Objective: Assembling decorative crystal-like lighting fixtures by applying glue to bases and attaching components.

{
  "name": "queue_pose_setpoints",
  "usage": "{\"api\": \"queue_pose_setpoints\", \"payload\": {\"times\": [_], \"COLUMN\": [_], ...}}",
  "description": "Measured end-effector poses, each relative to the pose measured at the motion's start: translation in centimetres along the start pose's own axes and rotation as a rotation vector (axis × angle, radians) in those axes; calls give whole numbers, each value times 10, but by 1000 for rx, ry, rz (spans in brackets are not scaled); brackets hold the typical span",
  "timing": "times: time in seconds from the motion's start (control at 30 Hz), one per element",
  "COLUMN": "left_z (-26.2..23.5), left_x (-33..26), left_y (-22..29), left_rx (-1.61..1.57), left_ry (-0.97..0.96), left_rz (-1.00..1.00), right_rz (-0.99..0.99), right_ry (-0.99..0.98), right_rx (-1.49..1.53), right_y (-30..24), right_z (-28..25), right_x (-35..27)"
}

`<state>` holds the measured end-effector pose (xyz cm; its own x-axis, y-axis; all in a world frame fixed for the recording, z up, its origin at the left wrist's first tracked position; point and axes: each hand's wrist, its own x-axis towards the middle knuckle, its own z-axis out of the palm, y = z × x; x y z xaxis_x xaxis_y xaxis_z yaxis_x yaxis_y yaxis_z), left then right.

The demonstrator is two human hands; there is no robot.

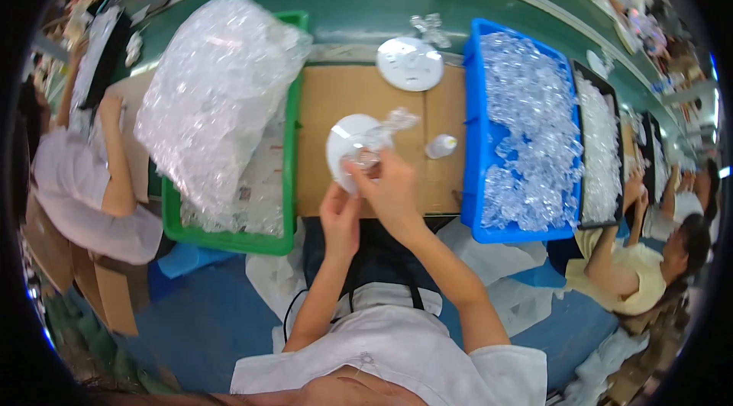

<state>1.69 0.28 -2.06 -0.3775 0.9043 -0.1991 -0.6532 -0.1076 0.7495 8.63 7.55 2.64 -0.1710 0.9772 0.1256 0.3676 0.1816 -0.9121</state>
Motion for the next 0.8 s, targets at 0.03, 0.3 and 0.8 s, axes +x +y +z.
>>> {"api": "queue_pose_setpoints", "payload": {"times": [0.03,0.3,0.8], "left_z": [-4,-35,-46], "left_x": [3,-38,-38], "left_y": [3,42,43], "left_rx": [-54,416,474], "left_ry": [9,-67,-94], "left_rz": [-72,-137,-79], "right_rz": [14,-190,-59], "right_ry": [-59,-134,-253], "right_rx": [-73,-416,-1105], "right_y": [4,26,28], "right_z": [10,28,-222], "right_x": [5,2,68]}}
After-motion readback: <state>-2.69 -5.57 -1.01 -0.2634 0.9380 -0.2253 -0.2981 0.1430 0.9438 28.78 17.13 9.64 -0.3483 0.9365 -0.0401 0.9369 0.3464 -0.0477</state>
